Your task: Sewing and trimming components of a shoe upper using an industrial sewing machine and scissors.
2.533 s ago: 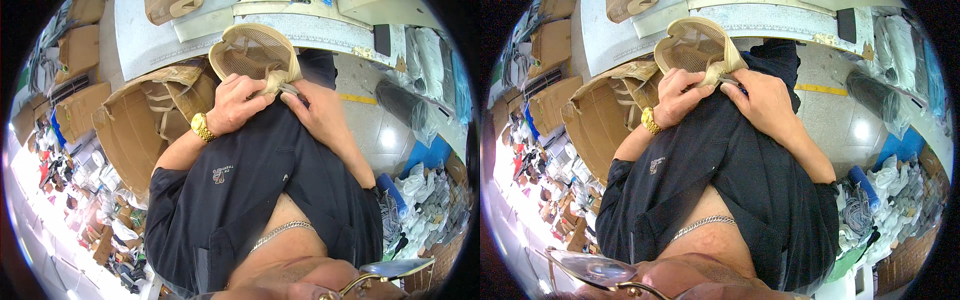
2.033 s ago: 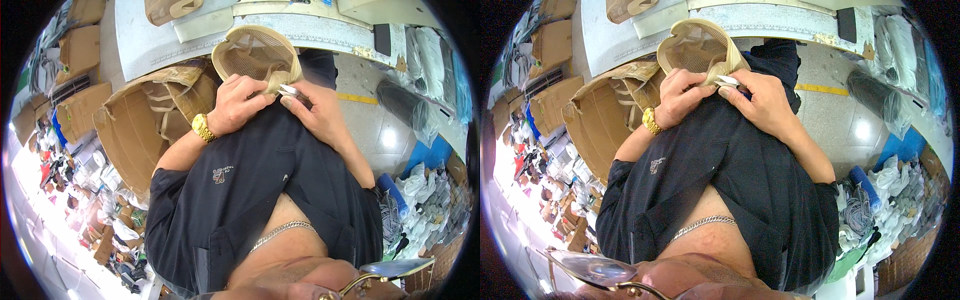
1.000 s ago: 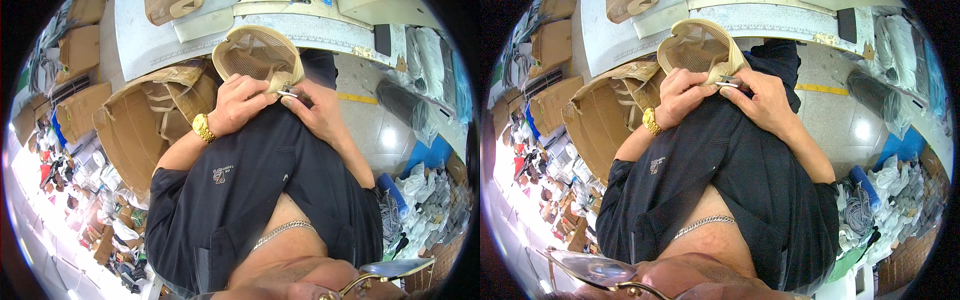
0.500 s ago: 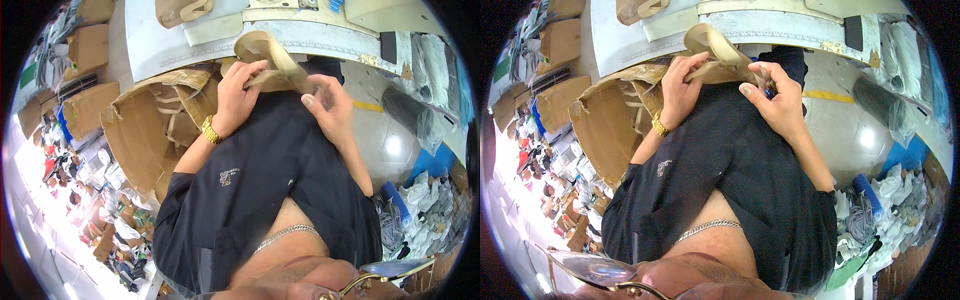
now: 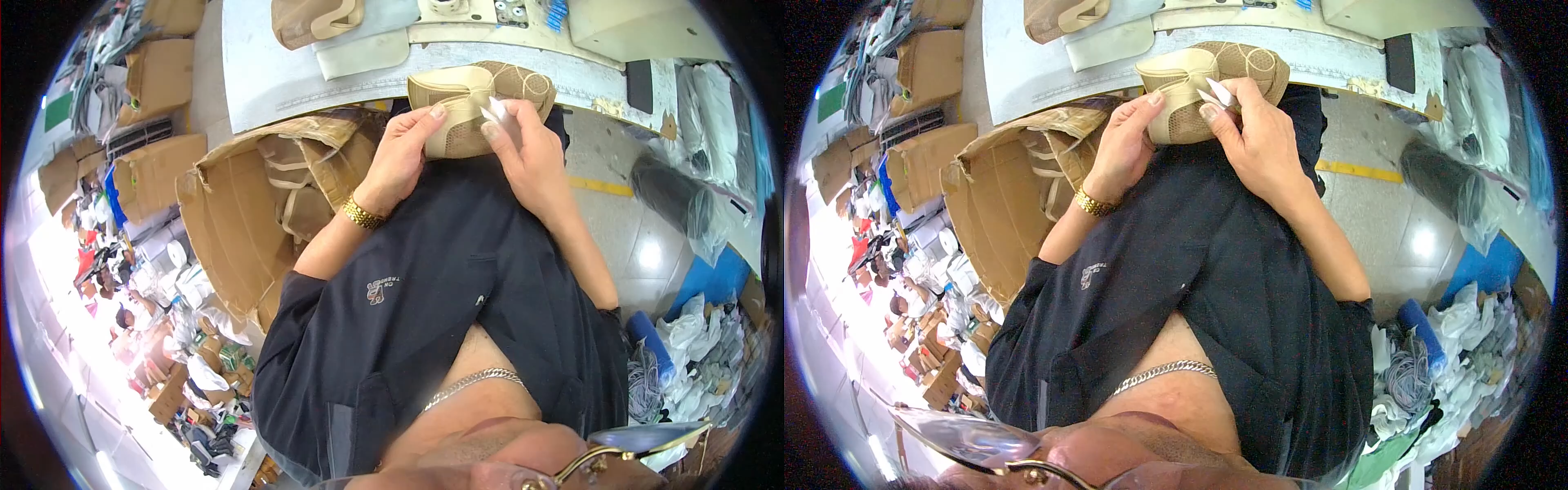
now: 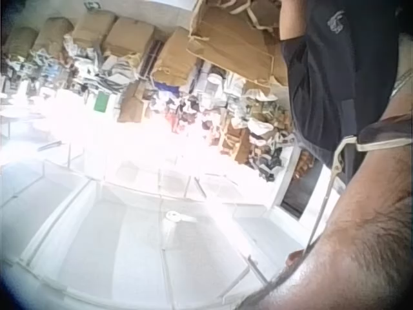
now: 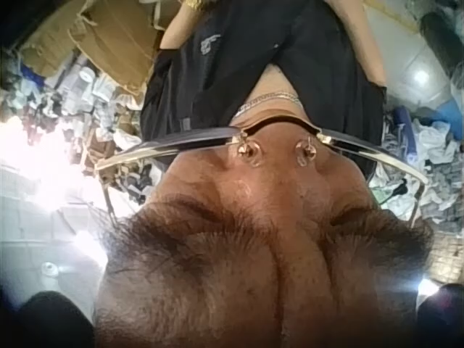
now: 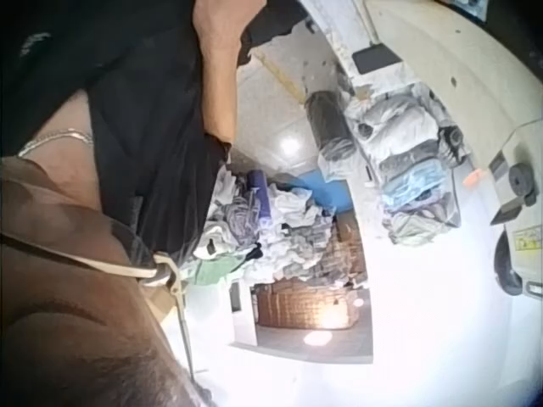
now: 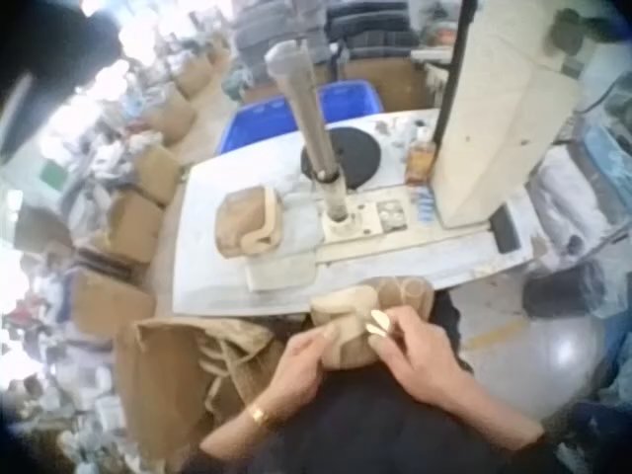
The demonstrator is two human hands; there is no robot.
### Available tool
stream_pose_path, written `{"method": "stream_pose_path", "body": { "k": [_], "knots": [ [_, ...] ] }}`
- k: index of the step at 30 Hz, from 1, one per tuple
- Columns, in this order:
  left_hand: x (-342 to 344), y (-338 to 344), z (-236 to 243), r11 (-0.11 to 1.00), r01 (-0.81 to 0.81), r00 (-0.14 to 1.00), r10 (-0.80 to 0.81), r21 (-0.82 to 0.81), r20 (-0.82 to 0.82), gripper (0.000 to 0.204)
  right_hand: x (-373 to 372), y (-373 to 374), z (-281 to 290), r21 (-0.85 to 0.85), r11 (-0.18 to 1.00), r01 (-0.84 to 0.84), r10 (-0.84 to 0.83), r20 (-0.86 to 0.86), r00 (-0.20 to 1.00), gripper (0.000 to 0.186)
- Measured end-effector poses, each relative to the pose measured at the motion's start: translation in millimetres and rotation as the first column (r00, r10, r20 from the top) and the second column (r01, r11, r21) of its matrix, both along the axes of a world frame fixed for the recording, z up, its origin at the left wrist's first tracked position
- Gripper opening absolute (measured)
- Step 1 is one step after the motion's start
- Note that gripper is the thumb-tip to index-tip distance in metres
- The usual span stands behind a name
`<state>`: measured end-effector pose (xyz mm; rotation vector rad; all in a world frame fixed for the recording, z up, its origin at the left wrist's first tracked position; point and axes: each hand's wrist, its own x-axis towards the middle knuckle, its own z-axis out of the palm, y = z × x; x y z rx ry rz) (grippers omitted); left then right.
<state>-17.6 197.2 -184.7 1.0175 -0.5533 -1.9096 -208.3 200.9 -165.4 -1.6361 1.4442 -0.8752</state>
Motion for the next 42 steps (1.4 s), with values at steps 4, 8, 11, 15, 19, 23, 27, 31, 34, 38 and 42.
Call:
{"method": "stream_pose_path", "body": {
  "k": [4,8,11,15,19,23,27,31,34,38,42],
  "knots": [
    [-3,3,-3,0.998,-0.031,0.999,0.032,0.056,-0.008,0.036,0,4,1,0.049,0.999,-0.021,0.02,0.021,1.0,0.026],
    [-4,4,0,1.0,0.026,0.997,-0.027,0.007,0.069,0.038,0,3,-1,-0.046,0.997,-0.056,0.056,-0.001,0.998,0.023],
    [-1,4,-3,0.998,0.056,0.996,-0.053,-0.038,0.072,0.035,0,4,-1,-0.055,0.996,-0.073,0.073,-0.011,0.997,0.023],
    [-1,4,-3,0.998,0.055,0.995,-0.052,-0.04,0.082,0.034,0,4,-1,-0.05,0.995,-0.088,0.087,-0.012,0.996,0.025],
    [0,5,-5,0.997,0.071,0.993,-0.067,-0.038,0.094,0.035,-1,4,-4,-0.066,0.994,-0.086,0.085,-0.015,0.996,0.025],
    [-1,6,-6,0.996,0.082,0.994,-0.08,-0.029,0.077,0.036,-1,4,-6,-0.065,0.994,-0.085,0.084,-0.02,0.996,0.026],
    [-4,6,-3,0.997,0.068,0.994,-0.065,-0.029,0.083,0.038,-1,6,-4,0.049,0.998,-0.051,0.049,0.037,0.998,0.026],
    [-5,6,-5,0.997,0.065,0.995,-0.061,-0.049,0.084,0.039,0,5,-5,-0.003,0.998,-0.057,0.057,0.042,0.997,0.025],
    [-4,6,-6,0.997,0.06,0.995,-0.057,-0.04,0.078,0.039,-1,5,-6,-0.024,0.995,-0.094,0.094,0.004,0.996,0.025],
    [-3,5,-8,0.997,0.055,0.996,-0.051,-0.048,0.066,0.039,-1,5,-5,-0.025,0.995,-0.099,0.098,-0.014,0.995,0.025],
    [-2,4,-8,0.996,0.081,0.995,-0.08,-0.03,0.056,0.035,-1,5,-4,-0.029,0.996,-0.081,0.081,-0.002,0.997,0.026]
  ]
}}
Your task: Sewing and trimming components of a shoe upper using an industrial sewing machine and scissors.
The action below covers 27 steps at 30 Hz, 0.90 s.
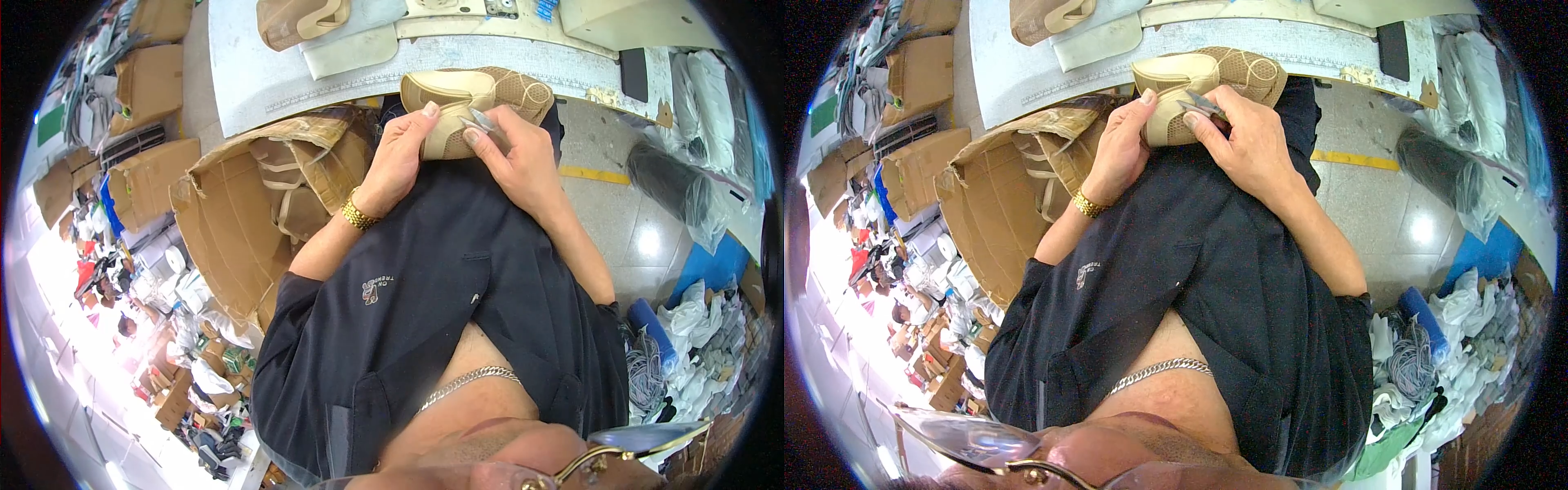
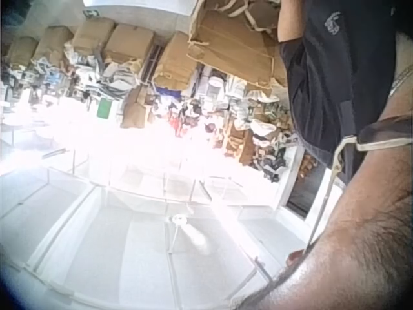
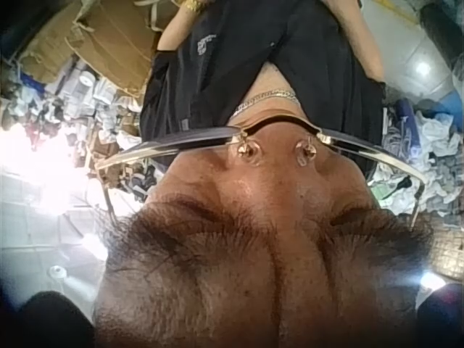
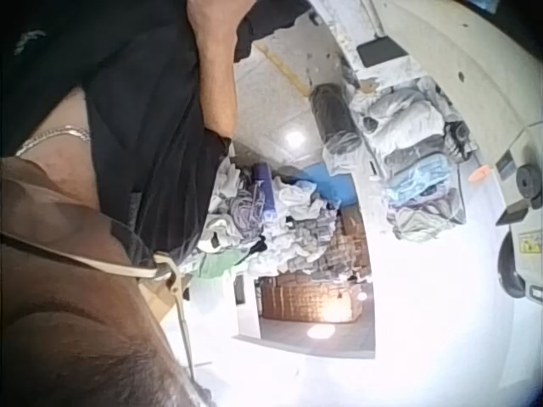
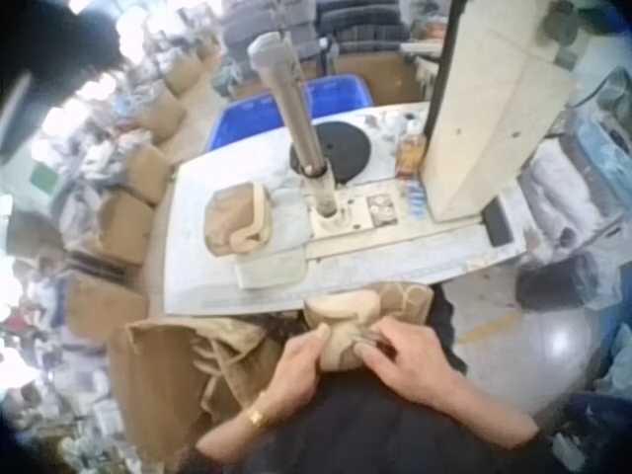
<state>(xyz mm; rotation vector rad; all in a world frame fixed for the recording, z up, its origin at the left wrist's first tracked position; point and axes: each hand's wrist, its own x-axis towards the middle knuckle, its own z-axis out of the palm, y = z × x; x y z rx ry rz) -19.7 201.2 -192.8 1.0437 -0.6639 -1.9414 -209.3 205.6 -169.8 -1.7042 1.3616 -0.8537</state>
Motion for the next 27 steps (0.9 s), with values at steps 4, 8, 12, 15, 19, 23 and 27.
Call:
{"method": "stream_pose_path", "body": {
  "k": [4,8,12,15,19,23,27],
  "knots": [
    [-3.2,-0.5,3.0,1.0,0.01,1.0,-0.01,-0.02,0.022,0.038,-0.5,0.2,-3.5,0.039,0.999,0.02,-0.02,0.016,1.0,0.027],
    [-3.2,-1.0,1.8,1.0,0.007,1.0,-0.007,-0.022,0.018,0.038,-1.1,-0.2,-4.2,0.016,1.0,0.024,-0.024,0.03,0.999,0.026],
    [-3.8,-1.8,0.7,0.999,0.014,0.999,-0.013,-0.034,0.037,0.037,-1.7,-1.1,-2.9,0.022,1.0,0.022,-0.024,0.055,0.998,0.026],
    [-4.3,-2.6,1.0,0.999,0.026,0.999,-0.024,-0.045,0.046,0.037,-3.0,-0.9,-3.5,-0.057,0.998,0.006,-0.004,0.028,1.0,0.024],
    [-2.9,-2.9,-0.9,0.998,0.028,0.998,-0.025,-0.06,0.049,0.036,-1.7,-2.5,-0.1,-0.114,0.994,-0.004,0.005,0.015,1.0,0.023],
    [-4.6,-3.4,-0.7,0.997,0.024,0.996,-0.018,-0.067,0.09,0.036,-1.4,-3.2,2.4,-0.132,0.989,-0.069,0.07,0.005,0.998,0.022],
    [-4.6,-2.8,0.5,0.997,0.029,0.994,-0.021,-0.07,0.111,0.036,-1.9,0.3,-0.7,-0.084,0.996,-0.01,0.008,-0.028,1.0,0.024]
  ]
}}
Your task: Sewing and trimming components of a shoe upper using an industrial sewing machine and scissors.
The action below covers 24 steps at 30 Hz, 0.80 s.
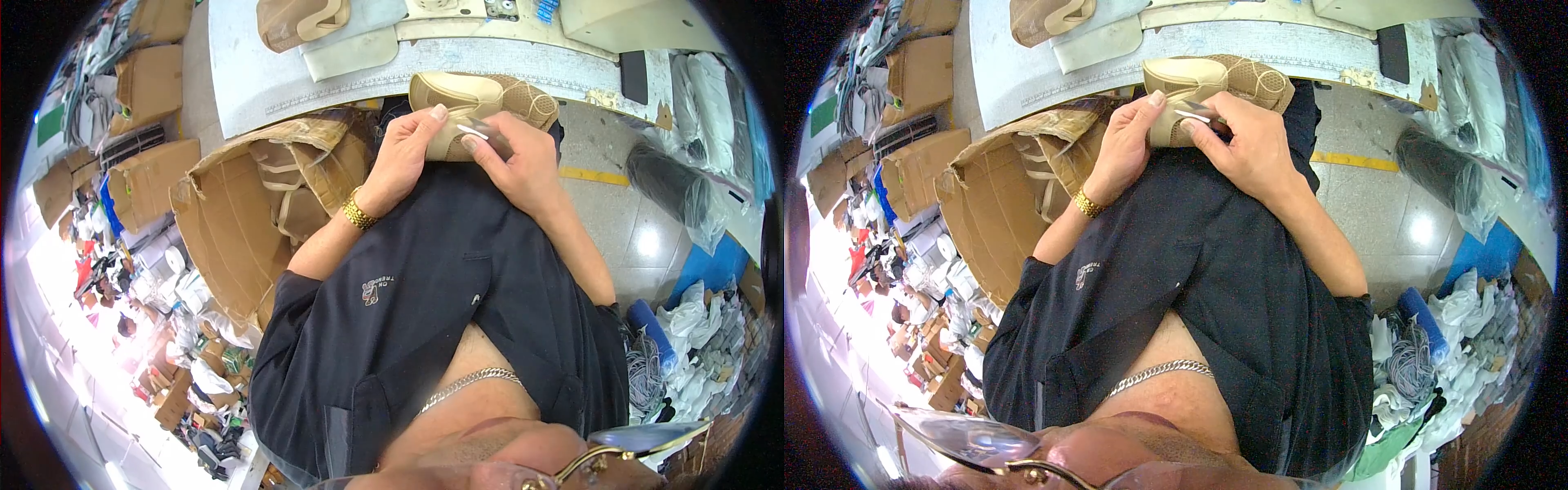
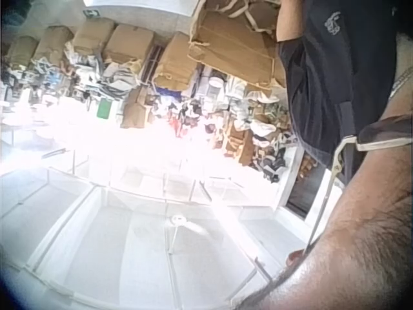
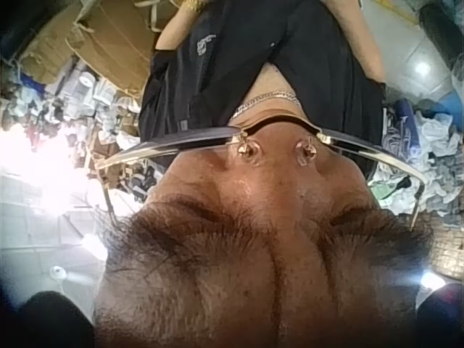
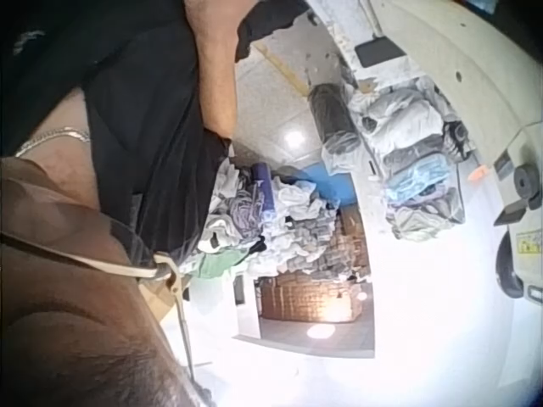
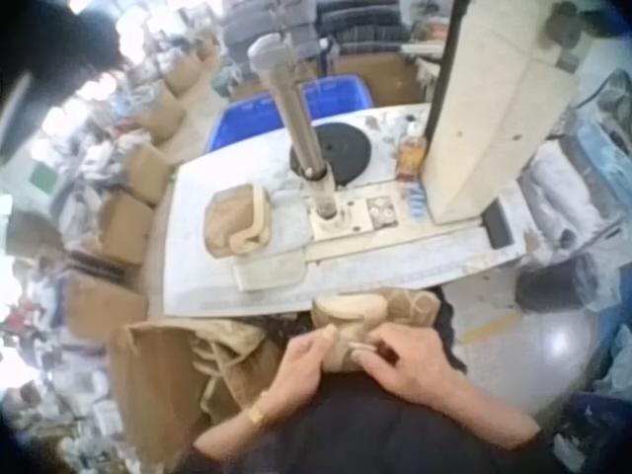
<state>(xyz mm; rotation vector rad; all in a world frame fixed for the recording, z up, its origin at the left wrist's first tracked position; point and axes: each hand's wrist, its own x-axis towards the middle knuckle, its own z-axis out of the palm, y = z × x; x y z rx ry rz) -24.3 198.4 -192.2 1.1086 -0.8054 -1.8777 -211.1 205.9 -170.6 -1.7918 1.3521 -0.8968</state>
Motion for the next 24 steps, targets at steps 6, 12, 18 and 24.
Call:
{"method": "stream_pose_path", "body": {
  "k": [6,12,18,24],
  "knots": [
    [-2,0,4,0.999,-0.035,0.999,0.035,0.01,-0.022,0.034,-2,-1,-1,0.038,0.999,0.022,-0.021,-0.037,0.999,0.025],
    [2,2,-4,1.0,-0.002,1.0,0.002,0.006,-0.021,0.033,-1,-2,-1,0.086,0.996,0.03,-0.029,-0.016,0.999,0.027],
    [1,3,-1,0.999,0.039,0.998,-0.038,-0.031,0.046,0.033,-2,-1,-3,0.087,0.996,0.015,-0.015,-0.004,1.0,0.026],
    [1,2,9,0.988,0.118,0.981,-0.1,-0.098,0.165,0.033,-5,0,1,0.054,0.993,-0.101,0.101,0.002,0.995,0.025]
  ]
}}
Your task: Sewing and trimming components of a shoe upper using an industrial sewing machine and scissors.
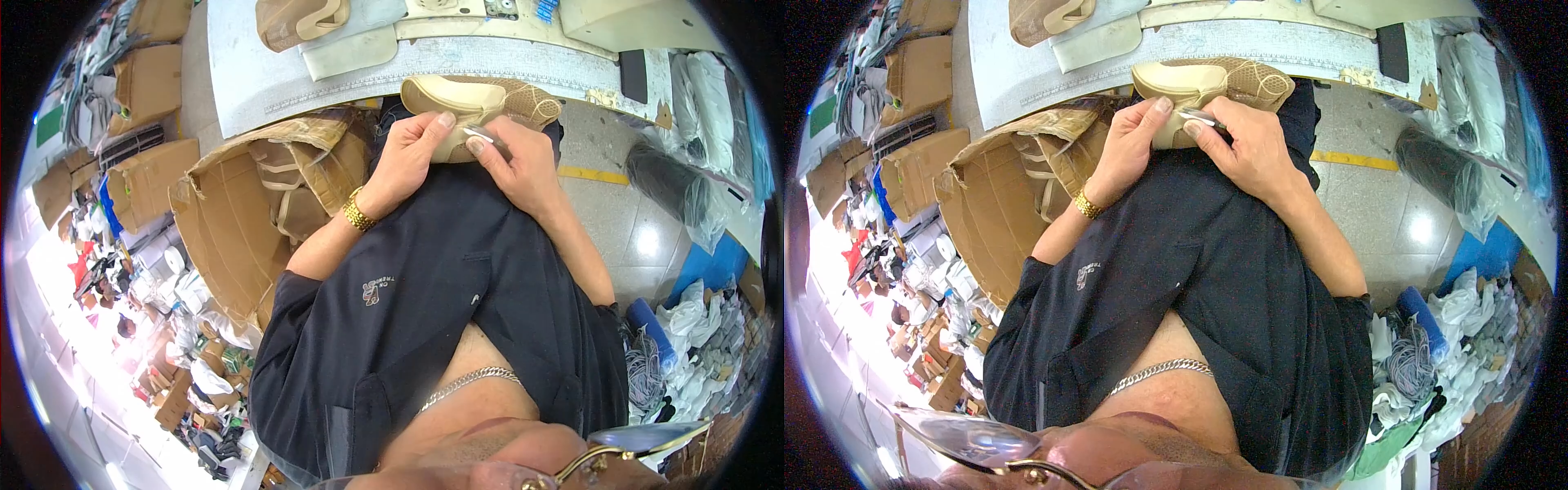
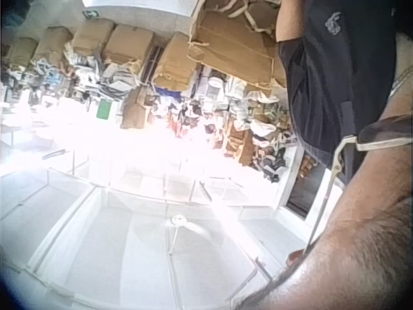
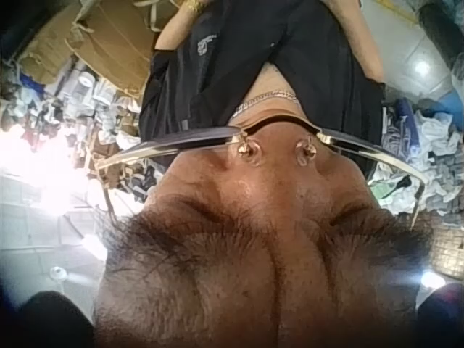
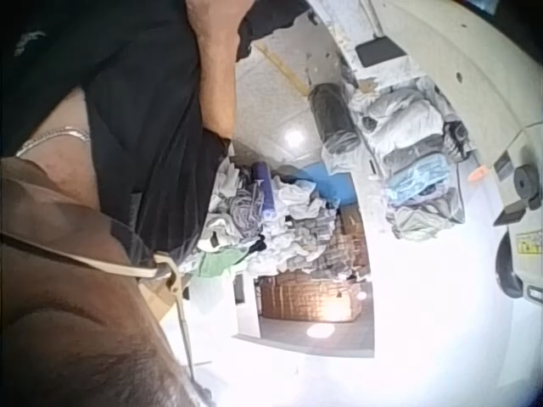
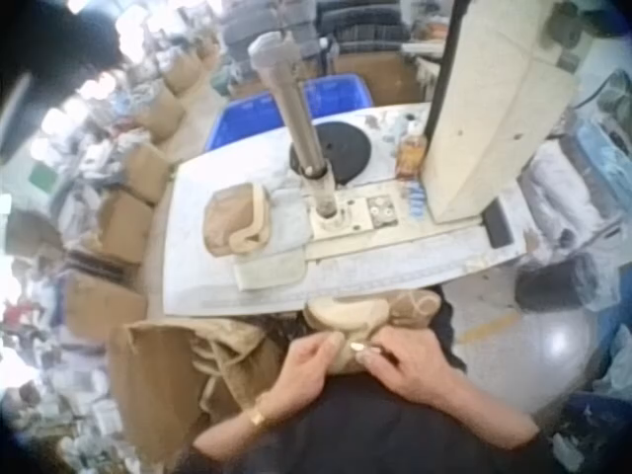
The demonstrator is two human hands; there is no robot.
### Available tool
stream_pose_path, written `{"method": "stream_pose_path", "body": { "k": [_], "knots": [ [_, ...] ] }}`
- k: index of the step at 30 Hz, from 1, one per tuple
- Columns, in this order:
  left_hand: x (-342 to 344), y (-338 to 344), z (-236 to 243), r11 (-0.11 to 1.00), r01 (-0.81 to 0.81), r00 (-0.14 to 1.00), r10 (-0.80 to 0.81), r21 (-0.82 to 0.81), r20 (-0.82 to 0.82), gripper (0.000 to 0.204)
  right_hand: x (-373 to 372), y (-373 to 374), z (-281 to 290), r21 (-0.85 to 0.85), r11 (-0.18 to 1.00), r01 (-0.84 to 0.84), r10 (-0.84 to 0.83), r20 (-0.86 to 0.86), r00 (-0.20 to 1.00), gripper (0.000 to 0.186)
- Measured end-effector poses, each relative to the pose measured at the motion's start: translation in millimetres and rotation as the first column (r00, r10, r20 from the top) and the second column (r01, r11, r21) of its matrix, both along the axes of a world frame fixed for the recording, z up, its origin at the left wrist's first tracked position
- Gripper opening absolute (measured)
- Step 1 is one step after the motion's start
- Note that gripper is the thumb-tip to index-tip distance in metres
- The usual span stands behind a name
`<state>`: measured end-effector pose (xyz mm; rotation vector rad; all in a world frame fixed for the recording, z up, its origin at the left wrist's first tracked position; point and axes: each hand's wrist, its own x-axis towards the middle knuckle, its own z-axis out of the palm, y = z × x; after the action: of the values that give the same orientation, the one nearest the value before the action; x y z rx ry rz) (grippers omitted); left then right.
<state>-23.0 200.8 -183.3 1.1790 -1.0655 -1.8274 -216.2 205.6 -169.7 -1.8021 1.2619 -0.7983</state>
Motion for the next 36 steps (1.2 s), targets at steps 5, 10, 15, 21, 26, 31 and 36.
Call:
{"method": "stream_pose_path", "body": {
  "k": [5,10,15,21,26,31,36],
  "knots": [
    [-1,4,3,0.997,0.025,0.999,-0.022,-0.072,0.042,0.032,-3,1,-2,-0.176,0.981,-0.084,0.083,-0.013,0.996,0.024],
    [3,4,-5,0.994,0.014,0.995,-0.003,-0.111,0.101,0.029,-3,3,-1,-0.065,0.997,-0.048,0.049,0.012,0.999,0.023],
    [2,5,-3,0.999,-0.038,0.994,0.037,-0.002,-0.106,0.025,-1,2,-1,-0.011,1.0,0.029,-0.029,0.003,1.0,0.026],
    [2,2,-2,1.0,-0.013,0.999,0.012,-0.014,-0.035,0.026,-2,2,-3,0.042,0.998,0.036,-0.038,0.045,0.998,0.026],
    [2,2,-4,1.0,-0.026,0.997,0.027,0.011,-0.069,0.026,-2,2,-1,0.012,1.0,0.01,-0.01,-0.006,1.0,0.026],
    [1,1,3,0.999,-0.007,1.0,0.006,-0.041,-0.004,0.028,-2,1,2,0.01,1.0,-0.008,0.008,-0.054,0.999,0.025],
    [4,-3,1,0.995,0.057,0.997,-0.052,-0.078,0.065,0.028,-1,0,1,-0.069,0.998,-0.009,0.002,-0.097,0.995,0.025]
  ]
}}
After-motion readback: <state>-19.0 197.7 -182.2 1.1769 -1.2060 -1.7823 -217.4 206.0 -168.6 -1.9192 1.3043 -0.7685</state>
